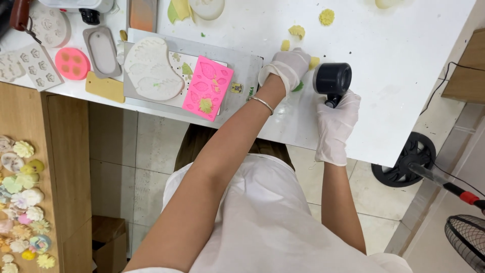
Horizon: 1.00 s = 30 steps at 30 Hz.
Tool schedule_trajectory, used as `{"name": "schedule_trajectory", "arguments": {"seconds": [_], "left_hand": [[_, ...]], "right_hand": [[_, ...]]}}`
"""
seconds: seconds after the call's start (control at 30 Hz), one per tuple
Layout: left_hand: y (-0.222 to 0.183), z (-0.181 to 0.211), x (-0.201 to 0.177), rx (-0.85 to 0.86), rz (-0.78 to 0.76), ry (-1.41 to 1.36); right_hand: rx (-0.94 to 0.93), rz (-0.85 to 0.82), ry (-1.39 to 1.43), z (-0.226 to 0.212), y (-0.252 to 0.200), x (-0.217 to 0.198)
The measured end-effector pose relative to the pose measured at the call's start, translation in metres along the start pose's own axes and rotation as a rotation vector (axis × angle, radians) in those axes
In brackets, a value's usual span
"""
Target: Remove decorative wax pieces from molds, clean tools, and prepare materials for candle making.
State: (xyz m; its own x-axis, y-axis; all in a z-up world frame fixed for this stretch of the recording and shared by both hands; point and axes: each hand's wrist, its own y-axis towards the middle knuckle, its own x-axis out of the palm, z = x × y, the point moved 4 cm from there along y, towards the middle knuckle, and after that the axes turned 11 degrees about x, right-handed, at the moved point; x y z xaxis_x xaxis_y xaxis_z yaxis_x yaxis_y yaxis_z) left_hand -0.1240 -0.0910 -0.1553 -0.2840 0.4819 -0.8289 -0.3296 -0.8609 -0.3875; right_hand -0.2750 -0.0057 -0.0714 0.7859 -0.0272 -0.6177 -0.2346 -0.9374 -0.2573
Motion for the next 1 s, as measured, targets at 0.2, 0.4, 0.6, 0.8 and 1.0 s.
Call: {"name": "schedule_trajectory", "arguments": {"seconds": [0.2,0.4,0.6,0.8,1.0], "left_hand": [[-0.009,0.000,-0.006,0.067,0.025,0.043],[-0.027,0.000,-0.029,0.211,0.114,-0.002],[-0.020,-0.017,-0.029,0.021,0.081,-0.280],[-0.008,-0.024,-0.046,-0.081,0.065,-0.504],[-0.026,-0.021,-0.081,-0.200,0.058,-0.695]], "right_hand": [[0.084,-0.012,-0.057,0.002,-0.002,0.005],[-0.003,0.070,-0.045,-0.004,-0.004,0.006],[0.063,0.052,-0.051,0.004,0.001,0.009],[0.048,0.059,-0.050,0.006,0.000,0.010],[0.116,0.024,-0.023,0.007,-0.006,0.008]]}}
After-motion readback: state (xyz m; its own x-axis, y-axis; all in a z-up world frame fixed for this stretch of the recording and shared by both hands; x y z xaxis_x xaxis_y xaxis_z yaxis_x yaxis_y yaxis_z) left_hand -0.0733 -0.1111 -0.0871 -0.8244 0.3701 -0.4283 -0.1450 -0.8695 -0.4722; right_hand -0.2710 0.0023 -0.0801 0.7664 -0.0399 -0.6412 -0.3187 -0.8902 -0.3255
